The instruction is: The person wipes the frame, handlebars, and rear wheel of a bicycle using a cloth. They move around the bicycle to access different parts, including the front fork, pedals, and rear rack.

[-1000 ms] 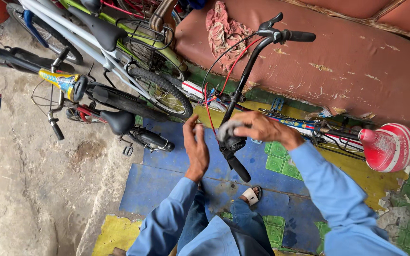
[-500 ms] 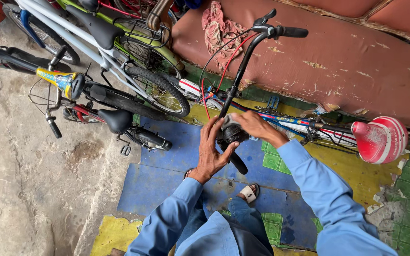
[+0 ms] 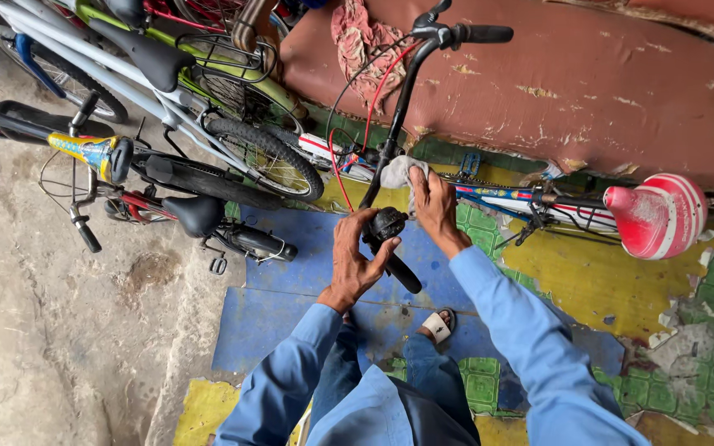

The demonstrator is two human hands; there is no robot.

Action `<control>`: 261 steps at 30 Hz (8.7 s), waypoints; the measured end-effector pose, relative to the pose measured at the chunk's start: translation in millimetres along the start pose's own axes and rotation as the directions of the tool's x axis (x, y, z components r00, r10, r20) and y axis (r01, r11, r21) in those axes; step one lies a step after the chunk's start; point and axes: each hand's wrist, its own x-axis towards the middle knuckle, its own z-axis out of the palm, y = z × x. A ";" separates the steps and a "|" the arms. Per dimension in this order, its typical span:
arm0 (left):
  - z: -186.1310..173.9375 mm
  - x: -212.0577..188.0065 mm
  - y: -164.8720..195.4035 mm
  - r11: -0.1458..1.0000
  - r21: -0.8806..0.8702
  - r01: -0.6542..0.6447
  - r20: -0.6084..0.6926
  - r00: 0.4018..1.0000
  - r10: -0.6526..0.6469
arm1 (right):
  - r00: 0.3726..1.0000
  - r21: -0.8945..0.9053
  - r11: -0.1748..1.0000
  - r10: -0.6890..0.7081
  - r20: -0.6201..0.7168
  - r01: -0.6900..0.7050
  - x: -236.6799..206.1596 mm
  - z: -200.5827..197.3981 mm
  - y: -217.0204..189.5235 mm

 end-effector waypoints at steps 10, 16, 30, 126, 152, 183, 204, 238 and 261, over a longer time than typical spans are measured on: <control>11.6 26.3 -17.6 0.872 -0.465 0.156 0.045 0.987 -0.153 | 0.910 0.380 0.887 0.094 0.405 -0.261 -59.0 -29.9 7.4; 24.4 23.8 -22.5 0.802 -0.588 0.110 -0.028 0.987 -0.156 | 0.844 0.420 0.759 0.313 0.435 -0.498 -82.6 -9.3 -2.7; 21.9 10.6 -23.7 0.938 -0.343 0.051 -0.235 0.962 -0.138 | 0.892 0.430 0.796 0.292 0.345 -0.427 -79.5 -10.4 2.8; -6.9 81.2 -103.2 0.689 -0.534 0.489 -0.053 0.795 -0.605 | 0.802 0.316 0.844 0.202 0.562 -0.433 87.2 46.2 -94.8; 12.1 188.7 -175.2 0.440 -0.474 0.762 0.491 0.644 -0.586 | 0.578 0.607 0.176 0.587 0.567 -0.775 110.6 105.4 -82.7; -1.0 242.6 -183.7 0.072 -0.581 0.811 0.582 0.475 -0.660 | 0.725 -0.018 0.942 0.271 0.633 -0.336 84.6 45.2 -110.2; -9.8 242.8 -163.7 0.396 -0.310 0.864 0.737 0.482 -0.474 | 0.783 -0.371 0.890 0.422 0.456 -0.263 63.9 44.8 -168.1; -40.8 168.9 -135.3 0.953 -0.213 0.216 0.200 0.964 -0.174 | 0.936 -0.166 0.974 0.197 0.291 -0.154 128.2 69.8 -106.4; -42.4 202.1 -160.5 0.978 -0.059 0.201 0.111 0.975 -0.193 | 0.868 0.037 0.999 -0.046 0.494 0.032 108.9 61.3 -134.9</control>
